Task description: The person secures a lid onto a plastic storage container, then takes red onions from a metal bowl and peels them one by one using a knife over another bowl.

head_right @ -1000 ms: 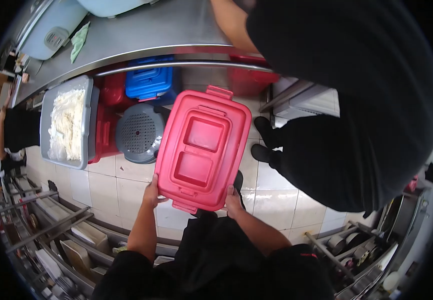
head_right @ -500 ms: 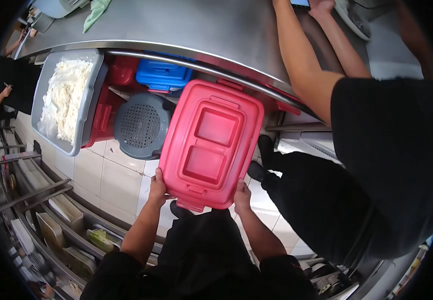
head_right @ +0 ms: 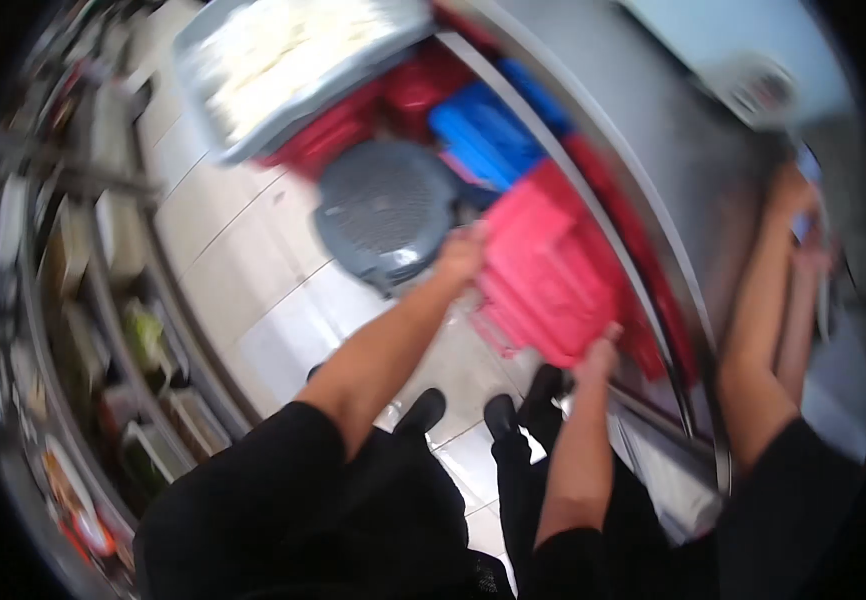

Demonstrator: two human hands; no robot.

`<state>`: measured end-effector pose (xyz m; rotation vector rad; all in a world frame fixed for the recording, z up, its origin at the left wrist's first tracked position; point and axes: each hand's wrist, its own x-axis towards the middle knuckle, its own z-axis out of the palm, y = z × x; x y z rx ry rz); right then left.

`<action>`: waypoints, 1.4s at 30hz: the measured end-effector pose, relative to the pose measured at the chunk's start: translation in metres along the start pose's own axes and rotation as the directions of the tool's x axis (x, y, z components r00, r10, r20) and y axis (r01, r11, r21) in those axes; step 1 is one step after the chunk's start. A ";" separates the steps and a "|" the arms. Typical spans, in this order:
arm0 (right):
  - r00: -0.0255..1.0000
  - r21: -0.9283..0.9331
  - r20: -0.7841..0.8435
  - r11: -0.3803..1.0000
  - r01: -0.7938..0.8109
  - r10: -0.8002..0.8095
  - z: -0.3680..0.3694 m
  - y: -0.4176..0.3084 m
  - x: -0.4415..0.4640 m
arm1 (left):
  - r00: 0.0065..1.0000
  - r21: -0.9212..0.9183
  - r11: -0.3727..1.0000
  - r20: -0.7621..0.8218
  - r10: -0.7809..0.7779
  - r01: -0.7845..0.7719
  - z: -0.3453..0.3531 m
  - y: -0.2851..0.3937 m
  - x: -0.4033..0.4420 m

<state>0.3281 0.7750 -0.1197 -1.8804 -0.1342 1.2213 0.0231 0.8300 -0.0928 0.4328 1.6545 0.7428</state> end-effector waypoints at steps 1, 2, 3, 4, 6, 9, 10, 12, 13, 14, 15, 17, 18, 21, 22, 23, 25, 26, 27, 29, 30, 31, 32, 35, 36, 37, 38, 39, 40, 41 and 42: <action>0.971 0.213 0.229 0.977 0.018 -0.068 -0.005 0.002 0.010 | 0.995 -0.053 0.993 -0.028 0.100 -0.102 -0.002 -0.003 0.013; 0.886 0.401 0.445 0.914 -0.065 -0.132 -0.011 0.004 0.021 | 0.977 -0.109 0.972 -0.069 0.203 -0.210 -0.006 -0.016 0.015; 0.857 0.386 0.491 0.921 -0.054 -0.156 -0.001 0.006 0.011 | 0.951 -0.170 0.938 -0.127 0.283 -0.302 -0.017 -0.034 0.008; 0.913 0.370 0.372 0.929 0.022 -0.170 0.012 0.017 -0.011 | 0.929 -0.198 0.911 -0.155 0.336 -0.362 -0.039 -0.053 -0.005; 0.960 0.078 0.276 0.994 -0.071 0.047 0.023 0.027 -0.024 | 0.938 -0.141 0.929 -0.095 0.332 -0.343 -0.100 -0.095 -0.051; 0.951 0.149 0.300 0.988 0.038 -0.081 0.047 0.044 -0.002 | 0.940 0.182 0.970 -0.273 0.205 -0.158 -0.223 -0.199 -0.120; 0.988 0.130 0.114 0.987 0.094 -0.109 0.059 0.039 -0.026 | 0.945 0.214 0.977 -0.317 0.083 -0.014 -0.262 -0.227 -0.168; 0.980 0.049 -0.148 0.988 0.144 -0.135 0.078 0.028 -0.084 | 0.826 0.263 0.955 -0.563 0.035 0.139 -0.314 -0.304 -0.254; 0.966 0.007 -0.218 0.990 0.142 -0.137 0.081 0.026 -0.109 | 0.792 0.174 0.961 -0.606 -0.069 0.217 -0.330 -0.318 -0.310; 0.981 0.029 -0.148 0.991 0.133 -0.127 0.071 0.018 -0.117 | 0.757 0.081 0.957 -0.632 -0.166 0.278 -0.343 -0.325 -0.364; 0.990 0.055 -0.071 0.990 0.127 -0.123 0.063 0.013 -0.122 | 0.723 0.014 0.961 -0.662 -0.197 0.275 -0.347 -0.345 -0.399; 0.987 0.039 0.100 0.992 0.119 -0.123 0.049 0.006 -0.136 | 0.729 -0.100 0.965 -0.638 -0.248 0.241 -0.339 -0.369 -0.461; 0.972 -0.076 0.214 0.991 0.113 -0.095 0.048 0.013 -0.147 | 0.769 -0.139 0.966 -0.585 -0.259 0.220 -0.335 -0.366 -0.492; 0.859 -0.503 0.510 0.825 0.259 0.041 0.034 0.033 -0.182 | 0.864 -0.340 0.940 -0.464 -0.197 0.032 -0.321 -0.344 -0.564; 0.809 -0.602 0.579 0.722 0.340 0.101 0.028 0.038 -0.193 | 0.883 -0.354 0.934 -0.452 -0.127 -0.047 -0.324 -0.333 -0.590; 0.757 -0.666 0.632 0.616 0.421 0.166 0.022 0.042 -0.210 | 0.855 -0.306 0.937 -0.519 -0.015 -0.169 -0.333 -0.326 -0.618; 0.629 -0.677 0.728 0.433 0.595 0.274 0.017 0.049 -0.236 | 0.752 -0.218 0.899 -0.638 0.164 -0.380 -0.343 -0.327 -0.681; 0.548 -0.634 0.773 0.366 0.681 0.319 0.016 0.058 -0.255 | 0.689 -0.155 0.901 -0.699 0.190 -0.406 -0.352 -0.329 -0.727; 0.435 -0.548 0.821 0.300 0.781 0.370 0.016 0.065 -0.278 | 0.627 -0.100 0.903 -0.751 0.208 -0.418 -0.358 -0.338 -0.775; 0.046 -0.141 0.892 0.181 0.973 0.449 0.022 0.096 -0.327 | 0.479 -0.059 0.897 -0.859 0.178 -0.439 -0.373 -0.393 -0.855; -0.153 0.092 0.855 0.146 0.985 0.496 0.028 0.117 -0.363 | 0.410 -0.137 0.938 -0.912 0.006 -0.318 -0.377 -0.408 -0.902; -0.331 0.318 0.771 0.121 0.940 0.544 0.030 0.137 -0.408 | 0.308 -0.086 0.979 -0.951 -0.025 -0.185 -0.387 -0.436 -0.936; -0.483 0.527 0.649 0.112 0.843 0.588 0.027 0.156 -0.453 | 0.243 -0.092 0.972 -0.969 -0.038 -0.215 -0.404 -0.487 -0.948; -0.130 -0.045 0.775 0.260 0.965 0.618 -0.010 0.208 -0.619 | 0.081 -0.142 0.952 -0.982 -0.169 0.270 -0.439 -0.573 -1.003; -0.207 0.044 0.774 0.275 0.961 0.598 -0.023 0.219 -0.656 | 0.070 -0.169 0.934 -0.977 -0.200 0.313 -0.448 -0.598 -1.009; -0.305 0.172 0.735 0.268 0.948 0.605 -0.026 0.230 -0.682 | 0.065 -0.194 0.914 -0.971 -0.231 0.356 -0.455 -0.614 -1.016; -0.388 0.292 0.687 0.255 0.922 0.615 -0.029 0.241 -0.704 | 0.067 -0.209 0.898 -0.965 -0.254 0.386 -0.460 -0.626 -1.026; -0.449 0.375 0.646 0.255 0.891 0.618 -0.041 0.247 -0.731 | 0.079 -0.222 0.883 -0.957 -0.278 0.414 -0.464 -0.636 -1.033; -0.499 0.452 0.602 0.249 0.857 0.623 -0.055 0.251 -0.755 | 0.097 -0.232 0.868 -0.948 -0.302 0.439 -0.466 -0.643 -1.032; -0.513 0.457 0.579 0.269 0.848 0.634 -0.067 0.256 -0.772 | 0.104 -0.246 0.869 -0.942 -0.318 0.429 -0.463 -0.642 -1.032; -0.536 0.466 0.548 0.297 0.833 0.642 -0.078 0.264 -0.789 | 0.100 -0.264 0.869 -0.938 -0.333 0.419 -0.460 -0.636 -1.040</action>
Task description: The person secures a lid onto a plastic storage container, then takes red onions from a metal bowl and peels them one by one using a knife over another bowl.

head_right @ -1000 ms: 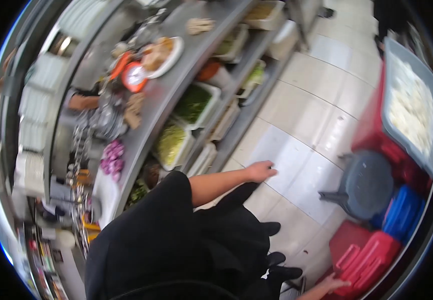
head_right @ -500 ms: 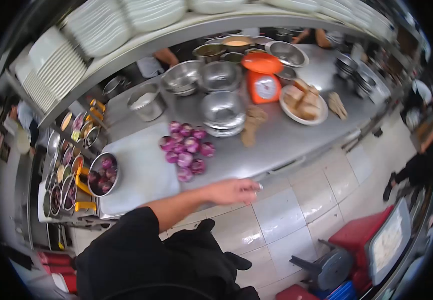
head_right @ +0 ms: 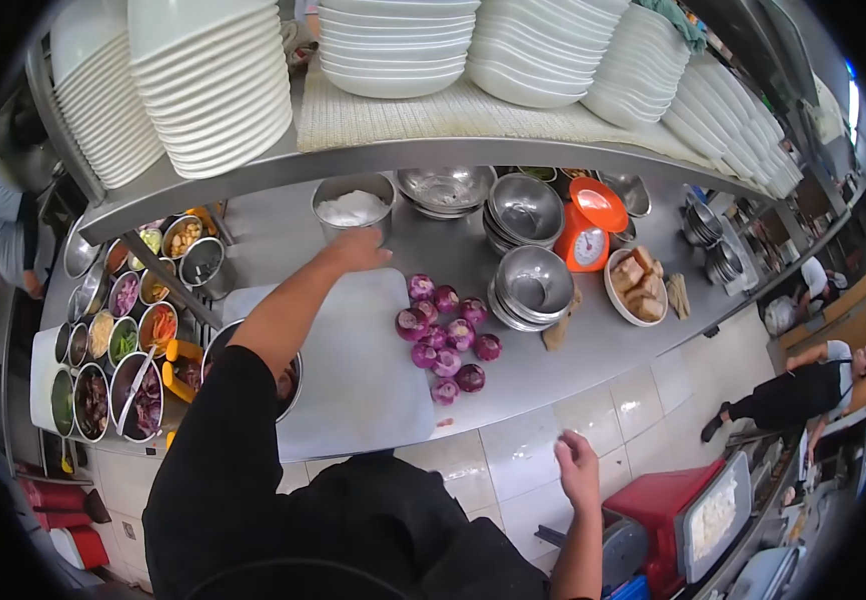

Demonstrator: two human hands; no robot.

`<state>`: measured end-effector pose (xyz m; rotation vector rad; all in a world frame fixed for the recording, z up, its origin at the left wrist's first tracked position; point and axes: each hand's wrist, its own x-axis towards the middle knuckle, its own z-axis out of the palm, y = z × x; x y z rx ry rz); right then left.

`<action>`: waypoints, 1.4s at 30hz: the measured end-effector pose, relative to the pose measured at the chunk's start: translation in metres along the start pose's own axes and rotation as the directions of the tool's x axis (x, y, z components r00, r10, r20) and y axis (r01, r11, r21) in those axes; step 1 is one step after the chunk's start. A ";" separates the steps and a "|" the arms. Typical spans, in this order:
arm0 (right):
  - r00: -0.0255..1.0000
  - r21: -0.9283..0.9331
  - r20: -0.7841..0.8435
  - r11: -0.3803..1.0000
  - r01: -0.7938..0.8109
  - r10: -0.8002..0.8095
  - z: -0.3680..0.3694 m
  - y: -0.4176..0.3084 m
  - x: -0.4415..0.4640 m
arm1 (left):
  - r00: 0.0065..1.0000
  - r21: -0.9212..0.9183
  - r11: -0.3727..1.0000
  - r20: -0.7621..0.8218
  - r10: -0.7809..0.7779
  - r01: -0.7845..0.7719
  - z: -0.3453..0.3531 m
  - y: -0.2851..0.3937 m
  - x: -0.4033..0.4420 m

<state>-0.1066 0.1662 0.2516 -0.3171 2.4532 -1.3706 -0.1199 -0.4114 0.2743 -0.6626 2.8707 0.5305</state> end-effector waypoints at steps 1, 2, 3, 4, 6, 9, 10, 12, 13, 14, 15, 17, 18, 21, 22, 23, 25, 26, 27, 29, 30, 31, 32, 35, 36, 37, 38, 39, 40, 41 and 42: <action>0.999 0.001 0.042 1.000 0.020 -0.020 0.010 -0.015 0.004 | 1.000 -0.014 1.000 0.002 -0.022 0.022 -0.006 0.002 -0.004; 0.995 0.003 0.087 0.999 0.042 -0.042 0.020 -0.026 0.007 | 1.000 -0.004 1.000 -0.017 -0.014 0.014 -0.008 0.004 -0.005; 0.991 -0.005 0.123 0.999 0.050 -0.049 0.029 -0.032 0.010 | 0.999 0.009 1.000 -0.037 -0.013 0.013 -0.009 0.003 -0.006; 0.985 -0.012 0.165 0.998 0.058 -0.056 0.039 -0.035 0.013 | 0.998 0.022 1.000 -0.056 -0.018 0.019 -0.008 -0.001 -0.007; 0.968 -0.051 0.246 0.996 0.073 -0.059 0.051 -0.041 0.014 | 0.998 0.089 0.996 -0.061 -0.011 0.016 -0.003 -0.011 -0.001; 0.932 -0.137 0.351 0.980 0.142 -0.086 0.060 -0.037 0.018 | 0.992 0.186 0.982 -0.123 0.001 0.022 -0.019 -0.002 -0.036; 0.925 -0.129 0.371 0.981 0.144 -0.087 0.059 -0.035 0.020 | 0.984 0.110 0.992 -0.157 0.083 -0.067 -0.029 -0.004 -0.055; 0.913 -0.114 0.402 0.986 0.120 -0.064 0.058 -0.027 0.022 | 0.950 -0.005 0.978 -0.239 0.201 -0.209 -0.048 -0.005 -0.108; 0.933 -0.018 0.342 0.992 0.123 -0.110 0.062 -0.021 0.021 | 0.926 -0.040 0.965 -0.294 0.236 -0.258 -0.060 -0.004 -0.142; 0.924 -0.059 0.338 0.975 0.213 -0.181 0.065 -0.018 0.024 | 0.935 -0.148 0.962 -0.306 0.177 -0.230 -0.069 -0.001 -0.180; 0.907 -0.101 0.338 0.949 0.300 -0.251 0.067 -0.018 0.025 | 0.943 -0.256 0.946 -0.313 0.112 -0.197 -0.072 0.002 -0.222; 0.835 -0.119 0.342 0.861 0.494 -0.432 0.081 -0.024 0.027 | 0.976 -0.495 0.869 -0.186 -0.111 0.004 -0.077 0.007 -0.302; 0.811 -0.117 0.370 0.843 0.525 -0.454 0.092 -0.029 0.025 | 0.983 -0.650 0.757 -0.085 -0.160 0.067 -0.073 0.001 -0.343; 0.716 -0.135 0.433 0.746 0.652 -0.548 0.128 -0.054 0.020 | 0.967 -0.873 0.484 -0.066 -0.246 0.063 -0.033 -0.026 -0.465; 0.714 -0.191 0.428 0.716 0.671 -0.555 0.140 -0.056 0.020 | 0.922 -0.925 0.371 -0.069 -0.382 0.085 -0.015 -0.031 -0.501; 0.708 -0.245 0.422 0.680 0.691 -0.567 0.150 -0.050 0.023 | 0.858 -0.966 0.248 -0.063 -0.510 0.077 0.004 -0.037 -0.532; 0.673 -0.300 0.451 0.611 0.733 -0.586 0.157 -0.042 0.030 | 0.643 -0.992 0.053 0.033 -0.765 0.115 0.051 -0.058 -0.580; 0.645 -0.297 0.484 0.582 0.757 -0.592 0.157 -0.040 0.035 | 0.500 -0.983 -0.014 0.104 -0.860 0.181 0.078 -0.073 -0.602; 0.658 -0.345 0.523 0.571 0.745 -0.543 0.157 -0.042 0.036 | 0.374 -0.972 -0.094 0.171 -0.912 0.216 0.104 -0.087 -0.624; 0.668 -0.422 0.572 0.528 0.737 -0.476 0.155 -0.052 0.032 | 0.270 -0.966 -0.207 0.242 -0.932 0.154 0.138 -0.099 -0.666; 0.671 -0.455 0.584 0.502 0.736 -0.456 0.155 -0.056 0.030 | 0.255 -0.964 -0.245 0.264 -0.930 0.105 0.151 -0.102 -0.685; 0.643 -0.414 0.575 0.498 0.762 -0.506 0.155 -0.056 0.032 | 0.237 -0.963 -0.259 0.269 -0.933 0.072 0.162 -0.106 -0.705; 0.618 -0.375 0.561 0.496 0.783 -0.550 0.162 -0.063 0.031 | 0.223 -0.961 -0.274 0.277 -0.935 0.043 0.173 -0.111 -0.725; 0.662 -0.242 0.479 0.638 0.731 -0.577 0.195 -0.145 -0.018 | 0.125 -0.943 -0.334 0.330 -0.936 -0.011 0.209 -0.126 -0.788; 0.641 -0.233 0.481 0.617 0.752 -0.599 0.211 -0.167 -0.032 | 0.088 -0.936 -0.353 0.350 -0.933 -0.021 0.220 -0.134 -0.808; 0.619 -0.223 0.479 0.595 0.772 -0.622 0.229 -0.189 -0.044 | 0.055 -0.928 -0.372 0.370 -0.927 -0.030 0.228 -0.141 -0.829; 0.597 -0.215 0.479 0.573 0.791 -0.644 0.247 -0.210 -0.056 | 0.024 -0.918 -0.394 0.393 -0.919 -0.040 0.238 -0.146 -0.849; 0.567 -0.191 0.482 0.552 0.812 -0.668 0.265 -0.232 -0.069 | -0.006 -0.906 -0.420 0.420 -0.907 -0.049 0.248 -0.150 -0.867; 0.540 -0.169 0.484 0.531 0.830 -0.689 0.282 -0.254 -0.084 | -0.042 -0.894 -0.444 0.447 -0.893 -0.059 0.257 -0.155 -0.882; 0.517 -0.149 0.483 0.515 0.844 -0.707 0.298 -0.271 -0.099 | -0.077 -0.881 -0.468 0.472 -0.878 -0.063 0.264 -0.161 -0.896; 0.525 -0.084 0.490 0.561 0.823 -0.696 0.314 -0.284 -0.114 | -0.110 -0.871 -0.488 0.492 -0.864 -0.061 0.266 -0.170 -0.907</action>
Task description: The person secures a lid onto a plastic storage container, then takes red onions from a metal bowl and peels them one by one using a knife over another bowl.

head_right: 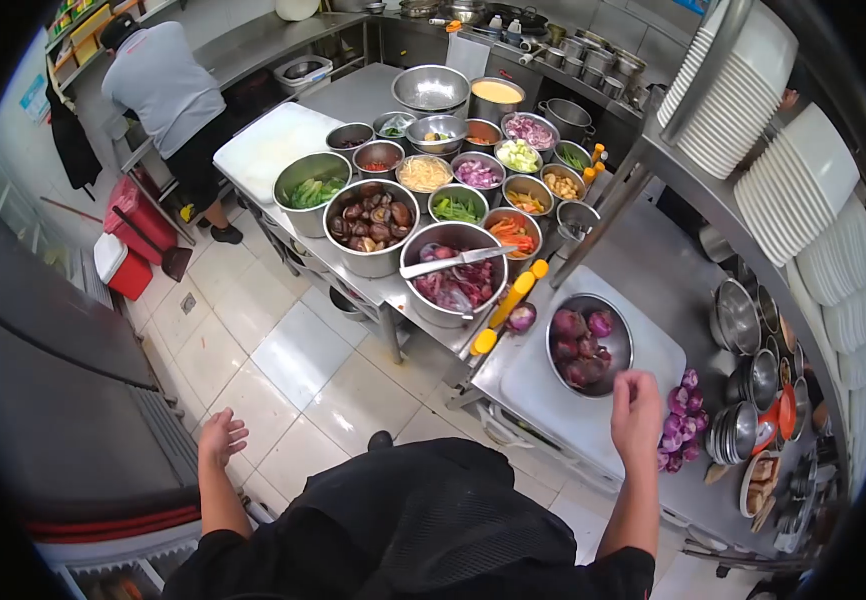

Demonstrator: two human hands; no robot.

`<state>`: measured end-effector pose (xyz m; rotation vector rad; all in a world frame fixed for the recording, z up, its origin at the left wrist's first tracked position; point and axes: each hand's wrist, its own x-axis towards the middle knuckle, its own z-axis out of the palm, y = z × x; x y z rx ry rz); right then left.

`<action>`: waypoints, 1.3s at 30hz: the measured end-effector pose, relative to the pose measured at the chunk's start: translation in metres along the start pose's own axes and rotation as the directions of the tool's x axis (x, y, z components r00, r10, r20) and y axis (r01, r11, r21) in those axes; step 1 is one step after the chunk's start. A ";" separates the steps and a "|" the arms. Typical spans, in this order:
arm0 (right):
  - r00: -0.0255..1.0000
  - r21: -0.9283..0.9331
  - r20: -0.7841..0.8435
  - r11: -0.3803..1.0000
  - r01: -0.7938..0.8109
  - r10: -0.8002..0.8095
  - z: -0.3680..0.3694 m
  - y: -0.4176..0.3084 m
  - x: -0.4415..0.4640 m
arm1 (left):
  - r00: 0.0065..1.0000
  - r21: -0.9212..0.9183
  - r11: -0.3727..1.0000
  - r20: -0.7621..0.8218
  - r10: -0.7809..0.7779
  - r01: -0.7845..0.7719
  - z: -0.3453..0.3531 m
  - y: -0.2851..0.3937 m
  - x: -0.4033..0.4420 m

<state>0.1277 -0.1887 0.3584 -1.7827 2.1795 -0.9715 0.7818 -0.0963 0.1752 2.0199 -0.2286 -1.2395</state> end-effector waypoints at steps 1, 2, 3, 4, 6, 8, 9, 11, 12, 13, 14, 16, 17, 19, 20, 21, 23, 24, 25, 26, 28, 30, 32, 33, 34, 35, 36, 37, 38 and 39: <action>1.000 0.082 0.009 0.997 -0.015 0.014 0.011 -0.020 0.007 | 1.000 0.002 1.000 -0.001 -0.006 0.006 -0.006 0.007 0.006; 0.999 0.163 0.016 0.986 -0.033 0.031 0.021 -0.038 0.012 | 1.000 0.024 1.000 0.000 0.013 -0.013 -0.009 0.018 0.011; 0.998 0.180 0.004 0.982 0.055 -0.057 0.032 -0.054 0.017 | 0.999 0.047 0.998 0.006 0.035 -0.035 -0.008 0.031 0.015; 0.990 0.192 -0.014 0.971 0.143 -0.143 0.044 -0.068 0.022 | 0.998 0.071 0.996 0.018 0.059 -0.061 -0.002 0.046 0.019; 0.965 0.151 0.001 0.954 0.259 -0.263 0.065 -0.098 0.039 | 0.976 0.123 0.972 0.112 0.187 -0.200 0.027 0.089 0.021; 0.967 0.194 0.081 0.955 0.224 -0.243 0.080 -0.133 0.053 | 0.908 0.159 0.912 0.260 0.330 -0.377 0.067 0.136 0.015; 0.943 0.203 0.137 0.940 0.274 -0.304 0.090 -0.141 0.063 | 0.842 0.155 0.864 0.356 0.404 -0.480 0.092 0.158 0.008; 0.883 0.200 0.194 0.899 0.391 -0.427 0.114 -0.138 0.088 | 0.699 0.154 0.729 0.470 0.540 -0.667 0.151 0.208 -0.037; 0.856 0.185 0.201 0.876 0.445 -0.477 0.120 -0.129 0.096 | 0.574 0.094 0.642 0.558 0.599 -0.761 0.177 0.219 -0.045; 0.902 0.235 0.250 0.925 0.297 -0.353 0.117 -0.120 0.105 | 0.434 0.019 0.545 0.629 0.645 -0.838 0.201 0.229 -0.055; 0.931 0.207 0.305 0.968 0.140 -0.200 0.099 -0.119 0.111 | 0.293 0.005 0.401 0.692 0.660 -0.916 0.223 0.240 -0.076; 0.949 -0.052 0.225 0.969 0.240 -0.222 0.087 -0.086 0.119 | 0.065 -0.015 0.120 0.770 0.635 -0.993 0.262 0.257 -0.112; 0.930 -0.134 0.273 0.948 0.289 -0.245 0.087 -0.077 0.120 | -0.019 -0.014 -0.013 0.795 0.606 -1.000 0.280 0.263 -0.124; 0.887 -0.285 0.377 0.878 0.385 -0.267 0.091 -0.060 0.112 | -0.092 0.006 -0.175 0.833 0.546 -0.985 0.311 0.267 -0.134; 0.886 -0.349 0.340 0.832 0.431 -0.316 0.105 -0.053 0.105 | -0.087 0.028 -0.207 0.847 0.525 -0.978 0.329 0.266 -0.133; 0.868 -0.401 0.416 0.802 0.444 -0.273 0.112 -0.053 0.104 | -0.086 0.043 -0.239 0.860 0.503 -0.970 0.346 0.264 -0.129; 0.831 -0.544 0.517 0.670 0.505 -0.206 0.136 -0.051 0.097 | -0.077 0.136 -0.401 0.878 0.473 -0.906 0.372 0.257 -0.108; 0.818 -0.632 0.544 0.552 0.545 -0.185 0.151 -0.045 0.095 | -0.083 0.170 -0.481 0.884 0.460 -0.860 0.383 0.257 -0.103; 0.796 -0.650 0.588 0.503 0.569 -0.141 0.163 -0.041 0.092 | 0.021 0.243 -0.482 0.907 0.420 -0.842 0.389 0.259 -0.107; 0.772 -0.662 0.628 0.457 0.594 -0.093 0.170 -0.042 0.092 | 0.045 0.252 -0.491 0.917 0.395 -0.834 0.393 0.259 -0.102; 0.706 -0.623 0.707 0.506 0.596 0.039 0.169 -0.054 0.096 | 0.113 0.288 -0.469 0.923 0.367 -0.835 0.402 0.259 -0.098; 0.767 -0.674 0.641 0.492 0.551 0.018 0.179 -0.050 0.097 | 0.120 0.296 -0.453 0.919 0.377 -0.841 0.410 0.261 -0.093; 0.827 -0.710 0.563 0.508 0.488 -0.008 0.187 -0.047 0.100 | 0.074 0.243 -0.440 0.928 0.366 -0.864 0.409 0.268 -0.088; 0.852 -0.724 0.523 0.516 0.457 -0.020 0.189 -0.046 0.101 | 0.103 0.239 -0.418 0.941 0.322 -0.877 0.407 0.278 -0.092; 0.861 -0.731 0.509 0.522 0.439 -0.011 0.194 -0.045 0.101 | 0.083 0.208 -0.377 0.943 0.323 -0.903 0.402 0.288 -0.097; 0.870 -0.741 0.493 0.524 0.421 -0.003 0.197 -0.045 0.101 | 0.066 0.165 -0.316 0.951 0.302 -0.934 0.398 0.297 -0.096; 0.880 -0.754 0.474 0.517 0.405 0.003 0.199 -0.043 0.105 | 0.042 0.118 -0.251 0.956 0.289 -0.961 0.396 0.306 -0.094; 0.889 -0.748 0.456 0.527 0.403 -0.034 0.199 -0.044 0.107 | 0.060 0.103 -0.147 0.960 0.272 -0.984 0.392 0.315 -0.093; 0.881 -0.750 0.472 0.522 0.406 -0.006 0.198 -0.045 0.109 | 0.027 0.045 -0.061 0.964 0.263 -0.997 0.387 0.322 -0.088; 0.871 -0.751 0.490 0.520 0.408 0.024 0.194 -0.049 0.111 | 0.004 0.008 -0.015 0.964 0.264 -1.000 0.384 0.327 -0.079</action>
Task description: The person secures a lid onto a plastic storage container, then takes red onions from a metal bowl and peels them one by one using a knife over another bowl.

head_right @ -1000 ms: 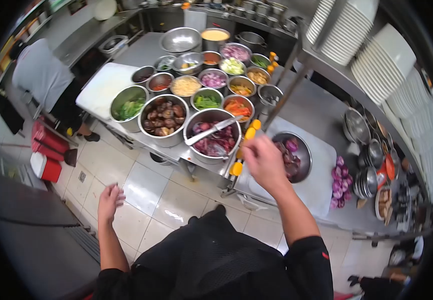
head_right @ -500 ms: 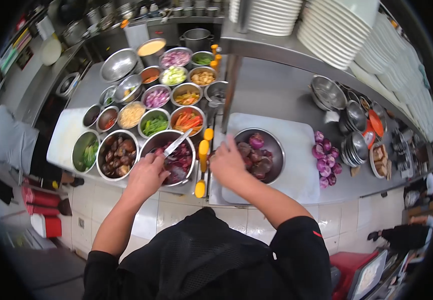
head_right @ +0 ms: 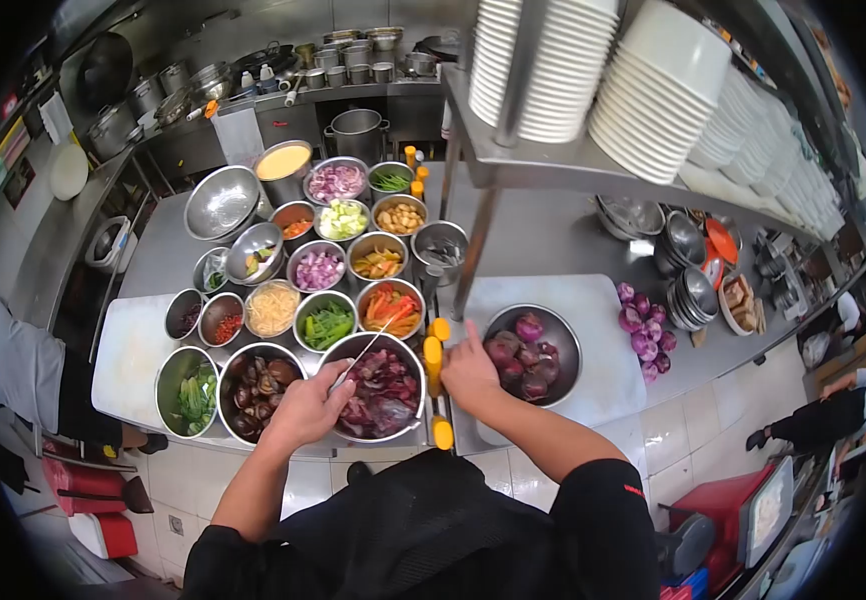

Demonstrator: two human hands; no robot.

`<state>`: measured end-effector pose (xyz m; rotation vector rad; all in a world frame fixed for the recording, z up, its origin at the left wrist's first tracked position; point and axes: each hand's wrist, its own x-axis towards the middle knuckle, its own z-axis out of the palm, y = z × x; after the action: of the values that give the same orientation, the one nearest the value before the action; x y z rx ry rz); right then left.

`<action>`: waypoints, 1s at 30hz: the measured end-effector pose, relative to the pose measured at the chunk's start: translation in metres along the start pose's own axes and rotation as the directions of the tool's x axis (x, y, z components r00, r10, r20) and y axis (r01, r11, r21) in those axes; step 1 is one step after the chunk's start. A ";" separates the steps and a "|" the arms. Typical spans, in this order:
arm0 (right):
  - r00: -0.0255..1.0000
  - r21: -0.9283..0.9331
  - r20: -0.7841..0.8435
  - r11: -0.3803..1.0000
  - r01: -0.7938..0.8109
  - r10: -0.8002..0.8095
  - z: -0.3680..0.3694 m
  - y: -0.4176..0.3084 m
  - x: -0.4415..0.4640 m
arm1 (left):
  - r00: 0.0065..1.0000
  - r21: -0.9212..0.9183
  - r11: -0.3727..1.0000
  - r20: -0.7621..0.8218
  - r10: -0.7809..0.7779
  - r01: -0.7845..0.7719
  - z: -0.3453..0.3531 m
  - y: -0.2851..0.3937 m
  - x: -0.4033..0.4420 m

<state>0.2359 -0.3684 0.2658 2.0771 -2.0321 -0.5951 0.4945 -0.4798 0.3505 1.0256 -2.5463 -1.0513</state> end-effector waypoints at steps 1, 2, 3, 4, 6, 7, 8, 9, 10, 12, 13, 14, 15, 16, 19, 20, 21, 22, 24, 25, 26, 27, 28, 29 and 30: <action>0.999 -0.002 0.037 1.000 0.004 -0.004 -0.005 0.000 -0.001 | 1.000 -0.055 0.998 -0.003 0.021 -0.021 -0.004 -0.008 -0.002; 1.000 0.005 0.012 1.000 0.001 -0.002 -0.003 0.000 -0.002 | 1.000 -0.112 0.994 0.029 -0.008 0.011 -0.011 -0.013 -0.005; 0.999 0.001 -0.036 1.000 0.008 -0.008 -0.004 0.001 -0.004 | 0.998 -0.170 0.985 0.057 -0.032 0.041 -0.019 -0.016 -0.006; 0.996 -0.005 -0.082 1.000 0.019 -0.019 -0.005 0.000 -0.007 | 0.989 -0.268 0.957 0.121 -0.082 0.112 -0.026 -0.018 -0.008; 0.985 0.002 -0.171 0.999 0.036 -0.035 -0.003 0.000 -0.012 | 0.989 -0.425 0.900 0.138 -0.047 0.102 -0.026 -0.039 -0.008; 0.979 0.020 -0.195 0.997 0.068 -0.063 -0.008 0.002 -0.015 | 0.988 -0.497 0.862 0.150 -0.025 0.098 -0.024 -0.049 -0.007; 0.972 0.044 -0.218 0.994 0.097 -0.085 -0.014 0.004 -0.020 | 0.991 -0.504 0.861 0.134 0.010 0.059 -0.026 -0.054 -0.005; 0.965 0.072 -0.241 0.990 0.123 -0.102 -0.020 0.005 -0.025 | 0.985 -0.557 0.825 0.171 0.002 0.095 -0.030 -0.056 -0.005; 0.956 0.074 -0.273 0.989 0.131 -0.106 -0.026 0.007 -0.029 | 0.977 -0.602 0.788 0.212 -0.003 0.133 -0.034 -0.056 -0.004; 0.950 0.173 -0.302 0.975 0.139 -0.082 -0.041 0.011 -0.039 | 0.964 -0.667 0.727 0.264 0.024 0.164 -0.037 -0.058 -0.004; 0.946 0.228 -0.318 0.964 0.140 -0.063 -0.050 0.011 -0.044 | 0.960 -0.654 0.735 0.279 0.017 0.178 -0.039 -0.056 -0.004; 0.926 0.271 -0.378 0.958 0.092 0.018 -0.063 0.012 -0.051 | 0.955 -0.639 0.745 0.298 0.007 0.193 -0.043 -0.052 -0.004; 0.922 0.412 -0.365 0.911 0.035 0.129 -0.075 0.010 -0.060 | 0.947 -0.622 0.754 0.320 -0.003 0.212 -0.045 -0.049 -0.003; 0.900 0.568 -0.366 0.823 0.014 0.237 -0.078 0.009 -0.064 | 0.953 -0.621 0.763 0.303 0.021 0.181 -0.042 -0.050 0.000; 0.857 0.998 -0.021 0.055 -0.009 0.515 -0.076 0.000 -0.070 | 0.950 -0.645 0.747 0.306 0.058 0.162 -0.034 -0.042 0.007; 0.858 0.925 0.215 -0.378 -0.026 0.467 -0.087 -0.006 -0.067 | 0.950 -0.581 0.803 0.306 0.063 0.133 -0.030 -0.040 0.010; 0.818 0.759 0.322 -0.646 0.078 0.478 -0.091 -0.019 -0.061 | 0.951 -0.586 0.802 0.298 0.082 0.115 -0.021 -0.040 0.011; 0.866 0.631 0.317 -0.767 0.113 0.388 -0.091 -0.024 -0.056 | 0.949 -0.610 0.781 0.305 0.078 0.132 -0.017 -0.033 0.010; 0.929 0.392 0.263 -0.909 0.145 0.261 -0.089 -0.034 -0.041 | 0.947 -0.640 0.752 0.314 0.067 0.159 -0.011 -0.025 0.011; 0.946 0.296 0.239 -0.944 0.145 0.221 -0.088 -0.037 -0.034 | 0.946 -0.638 0.754 0.317 0.070 0.158 -0.008 -0.024 0.012; 0.945 0.315 0.242 -0.939 0.138 0.220 -0.085 -0.038 -0.031 | 0.947 -0.637 0.755 0.313 0.069 0.156 -0.006 -0.022 0.014; 0.945 0.332 0.245 -0.935 0.127 0.216 -0.083 -0.040 -0.028 | 0.949 -0.637 0.755 0.308 0.065 0.155 -0.004 -0.021 0.015; 0.946 0.349 0.248 -0.930 0.114 0.209 -0.080 -0.042 -0.026 | 0.946 -0.604 0.779 0.322 0.044 0.170 -0.003 -0.020 0.018; 0.938 0.378 0.267 -0.919 0.110 0.222 -0.076 -0.045 -0.024 | 0.955 -0.605 0.781 0.293 0.038 0.155 0.000 -0.019 0.018; 0.929 0.406 0.286 -0.908 0.104 0.234 -0.071 -0.048 -0.022 | 0.964 -0.606 0.783 0.266 0.031 0.142 0.004 -0.018 0.018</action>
<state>0.3081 -0.3546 0.3146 -0.2941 1.0228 -1.6346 0.4890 -0.4992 0.3341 0.8064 -2.0647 -1.9816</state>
